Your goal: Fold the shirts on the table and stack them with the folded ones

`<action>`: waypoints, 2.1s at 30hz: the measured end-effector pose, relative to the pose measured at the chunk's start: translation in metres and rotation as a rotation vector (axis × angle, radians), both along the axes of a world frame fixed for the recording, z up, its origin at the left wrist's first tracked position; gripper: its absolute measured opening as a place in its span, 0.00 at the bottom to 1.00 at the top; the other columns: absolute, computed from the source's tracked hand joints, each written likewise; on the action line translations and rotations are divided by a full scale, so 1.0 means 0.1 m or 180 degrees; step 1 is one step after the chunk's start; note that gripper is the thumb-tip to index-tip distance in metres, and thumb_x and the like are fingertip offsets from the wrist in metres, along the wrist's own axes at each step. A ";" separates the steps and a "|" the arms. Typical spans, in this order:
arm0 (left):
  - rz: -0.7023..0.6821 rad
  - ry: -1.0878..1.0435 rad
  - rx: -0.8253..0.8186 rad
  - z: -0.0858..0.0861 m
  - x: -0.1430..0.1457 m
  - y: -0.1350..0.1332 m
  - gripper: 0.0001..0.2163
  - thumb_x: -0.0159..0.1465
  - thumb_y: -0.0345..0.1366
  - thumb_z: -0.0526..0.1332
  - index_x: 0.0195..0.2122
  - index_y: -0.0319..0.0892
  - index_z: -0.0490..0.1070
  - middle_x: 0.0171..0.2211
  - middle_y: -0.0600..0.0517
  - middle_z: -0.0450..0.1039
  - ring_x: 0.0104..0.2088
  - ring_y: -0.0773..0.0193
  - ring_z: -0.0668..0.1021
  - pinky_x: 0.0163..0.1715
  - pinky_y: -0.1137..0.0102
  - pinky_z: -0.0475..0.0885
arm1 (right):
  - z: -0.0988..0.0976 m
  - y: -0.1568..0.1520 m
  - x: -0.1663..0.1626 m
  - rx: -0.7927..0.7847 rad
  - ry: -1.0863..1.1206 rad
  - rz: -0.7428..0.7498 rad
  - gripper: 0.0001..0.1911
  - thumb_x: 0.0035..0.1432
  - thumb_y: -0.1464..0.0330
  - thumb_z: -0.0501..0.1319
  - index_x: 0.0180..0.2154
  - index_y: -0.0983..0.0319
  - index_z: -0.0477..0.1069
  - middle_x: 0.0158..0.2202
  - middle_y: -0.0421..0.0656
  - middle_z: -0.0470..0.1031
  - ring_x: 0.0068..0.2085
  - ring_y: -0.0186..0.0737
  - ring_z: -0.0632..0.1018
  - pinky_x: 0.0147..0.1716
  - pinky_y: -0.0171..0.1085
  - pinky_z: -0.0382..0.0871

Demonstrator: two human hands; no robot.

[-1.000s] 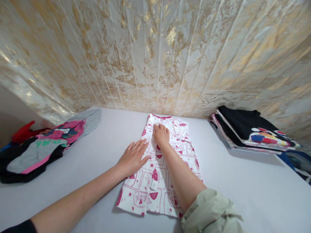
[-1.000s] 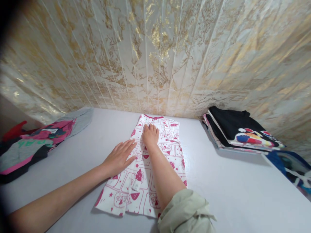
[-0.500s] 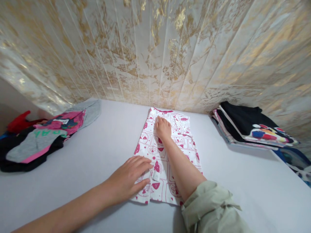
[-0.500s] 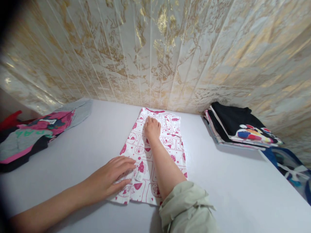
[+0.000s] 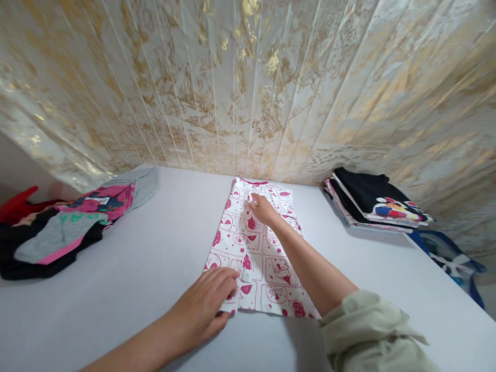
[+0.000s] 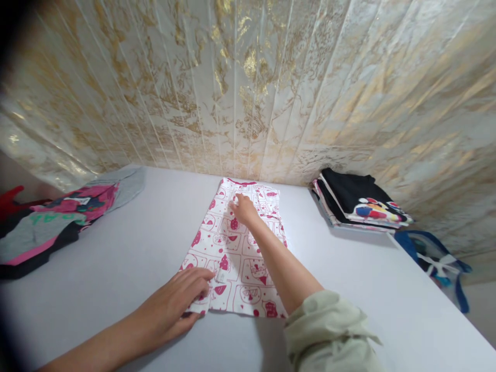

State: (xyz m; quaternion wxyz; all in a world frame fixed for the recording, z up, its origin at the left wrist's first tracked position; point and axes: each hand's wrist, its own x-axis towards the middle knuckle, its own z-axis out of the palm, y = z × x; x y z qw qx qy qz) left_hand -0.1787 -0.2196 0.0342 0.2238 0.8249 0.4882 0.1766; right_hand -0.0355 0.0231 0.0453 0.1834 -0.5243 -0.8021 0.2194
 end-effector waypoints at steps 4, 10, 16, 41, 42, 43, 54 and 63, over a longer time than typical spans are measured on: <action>0.0113 -0.0127 -0.0058 -0.02 -0.02 0.02 0.07 0.59 0.26 0.55 0.35 0.45 0.63 0.53 0.49 0.69 0.53 0.57 0.70 0.56 0.59 0.61 | 0.19 -0.75 0.44 0.0079 0.0213 0.0996 0.10 0.64 0.70 0.56 0.43 0.60 0.74 0.45 0.45 0.74 0.44 0.37 0.76 0.44 0.37 0.68; 0.0489 -0.0797 -0.0279 -0.02 0.02 0.09 0.04 0.64 0.33 0.53 0.34 0.45 0.65 0.42 0.50 0.74 0.45 0.59 0.73 0.48 0.64 0.67 | 0.06 -1.85 0.77 -0.0063 0.0111 0.1520 0.11 0.57 0.75 0.61 0.42 0.56 0.74 0.42 0.43 0.73 0.42 0.39 0.75 0.41 0.39 0.69; 0.0870 -0.1160 -0.0468 -0.01 0.07 0.05 0.04 0.63 0.32 0.53 0.34 0.44 0.67 0.38 0.52 0.73 0.42 0.61 0.73 0.46 0.67 0.67 | -0.17 -2.03 0.66 0.0513 -0.0244 0.1515 0.11 0.59 0.75 0.60 0.43 0.58 0.72 0.42 0.45 0.73 0.43 0.42 0.71 0.41 0.41 0.65; 0.0065 -0.0190 0.0403 0.22 0.41 1.31 0.09 0.66 0.34 0.50 0.35 0.42 0.70 0.38 0.49 0.72 0.40 0.59 0.74 0.41 0.66 0.66 | -0.21 -1.34 1.79 -0.0048 -0.0151 -0.1080 0.12 0.60 0.64 0.53 0.42 0.59 0.70 0.37 0.43 0.75 0.34 0.39 0.75 0.36 0.38 0.66; 0.0092 -0.0167 0.0380 0.14 0.45 1.41 0.10 0.66 0.34 0.50 0.34 0.42 0.70 0.37 0.49 0.72 0.38 0.60 0.74 0.38 0.67 0.65 | -0.22 -1.37 1.79 -0.0085 -0.0108 -0.1112 0.12 0.59 0.63 0.53 0.42 0.59 0.70 0.37 0.42 0.75 0.34 0.39 0.76 0.36 0.37 0.66; 0.0142 -0.0150 0.0343 0.06 0.49 1.48 0.10 0.66 0.33 0.50 0.33 0.42 0.69 0.35 0.50 0.71 0.36 0.61 0.73 0.36 0.67 0.65 | -0.23 -1.40 1.78 -0.0148 -0.0049 -0.1135 0.12 0.59 0.63 0.53 0.42 0.58 0.70 0.36 0.42 0.76 0.34 0.39 0.76 0.35 0.37 0.65; 0.0277 -0.0766 0.0108 -0.25 0.46 1.58 0.09 0.65 0.35 0.52 0.34 0.43 0.72 0.35 0.52 0.71 0.35 0.63 0.73 0.36 0.69 0.64 | -0.19 -0.38 1.64 -0.0101 -0.0139 -0.1135 0.12 0.58 0.62 0.56 0.36 0.61 0.74 0.37 0.45 0.78 0.38 0.39 0.77 0.35 0.34 0.63; 0.0506 -0.0763 0.0073 -0.17 0.50 1.60 0.12 0.66 0.36 0.50 0.28 0.43 0.69 0.31 0.52 0.71 0.33 0.62 0.73 0.34 0.70 0.64 | -0.26 0.25 1.27 -0.0268 -0.0250 -0.1759 0.13 0.53 0.58 0.60 0.30 0.62 0.70 0.26 0.43 0.76 0.25 0.36 0.74 0.24 0.32 0.57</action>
